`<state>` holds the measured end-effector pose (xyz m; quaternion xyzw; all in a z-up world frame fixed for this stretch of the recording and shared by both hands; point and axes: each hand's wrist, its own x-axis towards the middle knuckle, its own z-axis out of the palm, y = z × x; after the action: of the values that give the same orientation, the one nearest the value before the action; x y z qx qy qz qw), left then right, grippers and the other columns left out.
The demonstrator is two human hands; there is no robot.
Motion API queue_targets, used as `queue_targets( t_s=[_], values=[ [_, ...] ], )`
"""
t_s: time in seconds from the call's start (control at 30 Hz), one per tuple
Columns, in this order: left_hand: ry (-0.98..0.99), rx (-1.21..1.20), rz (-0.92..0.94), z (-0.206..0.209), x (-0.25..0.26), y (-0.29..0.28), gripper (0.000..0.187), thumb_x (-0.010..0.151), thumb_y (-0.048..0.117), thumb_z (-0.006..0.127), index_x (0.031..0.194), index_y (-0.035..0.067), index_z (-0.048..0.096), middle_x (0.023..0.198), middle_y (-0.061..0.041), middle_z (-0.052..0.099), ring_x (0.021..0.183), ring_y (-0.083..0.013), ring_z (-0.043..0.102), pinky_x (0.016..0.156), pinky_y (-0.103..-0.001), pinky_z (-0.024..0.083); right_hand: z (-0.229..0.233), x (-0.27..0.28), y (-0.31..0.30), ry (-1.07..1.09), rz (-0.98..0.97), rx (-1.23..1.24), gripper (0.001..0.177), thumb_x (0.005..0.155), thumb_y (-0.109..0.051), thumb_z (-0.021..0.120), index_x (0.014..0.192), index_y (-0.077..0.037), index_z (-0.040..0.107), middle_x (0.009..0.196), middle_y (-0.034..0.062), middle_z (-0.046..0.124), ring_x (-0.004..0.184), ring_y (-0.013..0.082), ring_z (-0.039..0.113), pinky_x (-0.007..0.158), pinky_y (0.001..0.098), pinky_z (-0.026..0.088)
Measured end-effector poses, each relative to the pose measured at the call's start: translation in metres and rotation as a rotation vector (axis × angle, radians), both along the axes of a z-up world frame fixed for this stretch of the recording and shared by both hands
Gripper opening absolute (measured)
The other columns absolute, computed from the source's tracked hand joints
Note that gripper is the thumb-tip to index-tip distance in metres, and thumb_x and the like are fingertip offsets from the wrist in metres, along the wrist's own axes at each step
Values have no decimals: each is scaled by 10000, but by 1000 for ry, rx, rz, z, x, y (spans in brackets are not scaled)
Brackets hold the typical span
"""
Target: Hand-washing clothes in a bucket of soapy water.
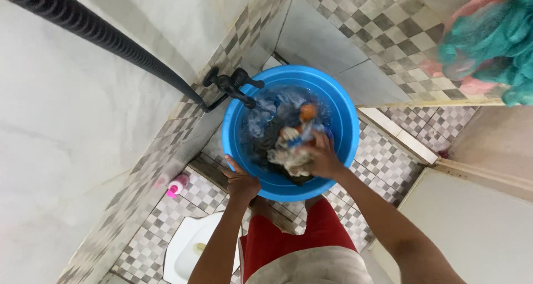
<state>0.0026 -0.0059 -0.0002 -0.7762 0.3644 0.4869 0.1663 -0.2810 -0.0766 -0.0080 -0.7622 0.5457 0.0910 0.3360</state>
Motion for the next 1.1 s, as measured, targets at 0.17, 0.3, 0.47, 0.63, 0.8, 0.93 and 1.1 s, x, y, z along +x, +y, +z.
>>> queue_targets(
  t_s=[0.17, 0.3, 0.47, 0.63, 0.8, 0.93, 1.1],
  values=[
    [11, -84, 55, -1, -1, 2, 1300, 905, 383, 720, 1516, 67, -383, 1628, -395, 19, 1317, -544, 506, 1060, -517, 489, -42, 62, -76, -89, 14, -14, 1435, 399, -534, 1018, 1609, -332, 274, 1696, 228, -73, 1492, 570, -36, 1090, 825, 131],
    [-16, -143, -44, -29, 0, 10, 1328, 857, 332, 748, 1462, 32, -395, 1619, -424, -83, 1369, -622, 378, 1019, -518, 475, -97, 108, -113, 179, 186, -15, 1393, 518, -533, 985, 1643, -289, 200, 1621, 264, -119, 1466, 606, 64, 1145, 785, 120],
    [32, -6, 78, 11, 0, -7, 1271, 900, 332, 693, 1515, 31, -379, 1606, -469, -50, 1407, -588, 376, 1125, -497, 429, -229, 111, -108, 299, 160, 119, 585, 832, -373, 781, 1358, -211, 584, 1381, 230, 502, 1234, 436, 553, 917, 613, 531],
    [26, -3, 47, -7, -1, -1, 1267, 897, 294, 680, 1493, 21, -404, 1590, -470, -74, 1446, -589, 290, 1155, -503, 382, -128, 88, -100, 113, 91, 72, 529, 755, -372, 817, 1214, -137, 698, 1095, 181, 727, 983, 362, 699, 841, 568, 559],
    [-9, -32, -117, -29, -2, 9, 1270, 898, 269, 685, 1428, -62, -420, 1571, -482, -158, 1457, -634, 175, 1106, -515, 394, -25, 12, -34, 36, 34, -42, 484, 696, -279, 853, 1085, -96, 632, 936, 201, 694, 874, 407, 699, 759, 540, 559],
    [-1, 65, -58, 9, -3, -11, 1302, 909, 377, 694, 1504, -18, -394, 1615, -478, -99, 1477, -571, 279, 1167, -465, 415, 11, -25, 1, -85, -182, -60, 591, 639, -214, 831, 1194, -163, 634, 1033, 175, 733, 973, 388, 707, 811, 492, 580],
    [-8, 49, -50, -11, -3, -2, 1341, 910, 431, 720, 1490, -10, -406, 1607, -470, -99, 1495, -571, 207, 1176, -472, 390, 23, 20, -9, 181, -200, 8, 1240, 442, -335, 1022, 1509, -259, 395, 1599, 347, 244, 1394, 606, 318, 1005, 644, 422]
  ],
)
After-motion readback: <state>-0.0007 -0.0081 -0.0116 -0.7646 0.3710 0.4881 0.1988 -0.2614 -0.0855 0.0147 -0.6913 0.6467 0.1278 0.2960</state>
